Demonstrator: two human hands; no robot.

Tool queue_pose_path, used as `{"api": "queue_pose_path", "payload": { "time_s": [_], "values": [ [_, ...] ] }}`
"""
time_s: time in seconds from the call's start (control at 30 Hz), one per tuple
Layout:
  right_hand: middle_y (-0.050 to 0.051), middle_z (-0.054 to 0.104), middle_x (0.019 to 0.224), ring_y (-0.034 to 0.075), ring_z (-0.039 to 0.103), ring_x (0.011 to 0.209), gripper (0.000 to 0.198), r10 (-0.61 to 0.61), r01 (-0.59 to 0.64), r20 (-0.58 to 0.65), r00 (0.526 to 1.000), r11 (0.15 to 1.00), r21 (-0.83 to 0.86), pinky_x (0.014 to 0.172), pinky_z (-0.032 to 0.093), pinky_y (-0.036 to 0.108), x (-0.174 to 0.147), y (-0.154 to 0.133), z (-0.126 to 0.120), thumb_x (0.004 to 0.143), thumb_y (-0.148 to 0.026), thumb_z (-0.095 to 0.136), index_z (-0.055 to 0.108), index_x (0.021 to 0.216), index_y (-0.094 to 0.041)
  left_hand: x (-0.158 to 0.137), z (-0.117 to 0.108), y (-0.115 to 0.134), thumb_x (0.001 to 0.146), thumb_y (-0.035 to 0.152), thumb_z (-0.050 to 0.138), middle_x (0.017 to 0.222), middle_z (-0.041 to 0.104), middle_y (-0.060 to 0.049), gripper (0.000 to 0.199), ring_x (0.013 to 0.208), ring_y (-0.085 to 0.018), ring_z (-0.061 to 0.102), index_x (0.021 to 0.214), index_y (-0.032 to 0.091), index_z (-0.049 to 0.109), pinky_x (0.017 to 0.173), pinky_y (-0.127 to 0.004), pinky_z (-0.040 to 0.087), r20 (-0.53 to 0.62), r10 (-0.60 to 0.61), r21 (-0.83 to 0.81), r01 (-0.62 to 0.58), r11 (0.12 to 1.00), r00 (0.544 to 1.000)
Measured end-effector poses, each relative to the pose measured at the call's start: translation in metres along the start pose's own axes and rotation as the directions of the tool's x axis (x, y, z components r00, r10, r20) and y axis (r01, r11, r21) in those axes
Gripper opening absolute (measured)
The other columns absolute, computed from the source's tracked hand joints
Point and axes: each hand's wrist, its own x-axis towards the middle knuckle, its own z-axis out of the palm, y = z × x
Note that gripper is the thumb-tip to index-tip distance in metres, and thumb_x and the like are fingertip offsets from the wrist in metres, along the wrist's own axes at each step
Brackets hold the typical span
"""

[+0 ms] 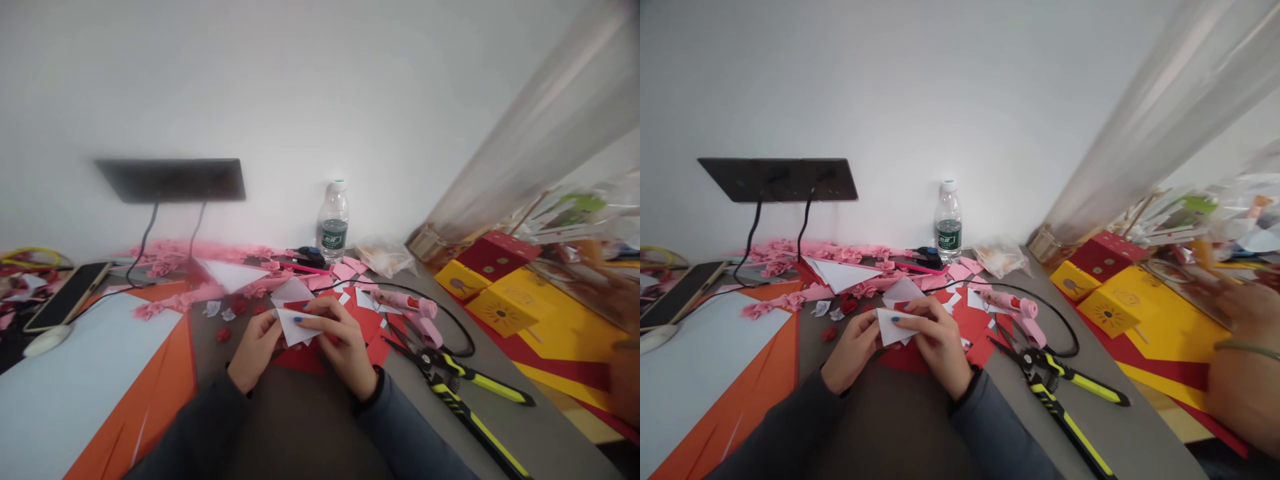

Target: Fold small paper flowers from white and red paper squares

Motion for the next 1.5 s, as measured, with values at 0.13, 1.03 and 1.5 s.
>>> {"api": "queue_pose_path", "payload": {
  "time_s": [0.13,1.03,1.5],
  "values": [
    [0.007,0.068,0.094,0.022,0.064,0.089,0.033,0.064,-0.063,-0.005,0.998,0.996,0.060,0.075,0.050,0.035,0.001,-0.001,-0.001,0.091,-0.012,0.047,0.074,0.096,-0.028,-0.001,0.002,0.002,0.070,0.057,0.072,0.078,0.073,-0.008,0.048,0.067,-0.020,0.068,0.086,0.011,0.069,0.056,-0.028,0.056,-0.002,0.009,-0.011,-0.009,1.000,1.000],
    [0.008,0.061,0.111,0.024,0.060,0.105,0.037,0.282,-0.298,0.113,0.953,0.793,0.532,0.087,0.049,0.035,0.000,0.003,0.003,0.073,-0.035,0.079,0.060,0.105,-0.026,-0.002,-0.007,0.014,0.079,0.035,0.068,0.066,0.065,0.001,0.022,0.051,-0.009,0.059,0.089,0.017,0.065,0.052,-0.019,0.050,0.071,0.008,-0.094,-0.002,0.996,0.997],
    [0.000,0.061,0.069,0.015,0.056,0.063,0.018,0.398,-0.387,0.020,0.917,0.877,0.286,0.061,0.046,0.027,0.002,0.009,0.000,0.080,-0.034,0.069,0.062,0.071,-0.020,-0.003,-0.008,0.013,0.077,0.032,0.071,0.086,0.060,-0.005,0.018,0.082,-0.017,0.059,0.080,0.015,0.069,0.063,-0.021,0.049,0.068,0.321,0.388,-0.321,0.864,0.945]
  ]
}}
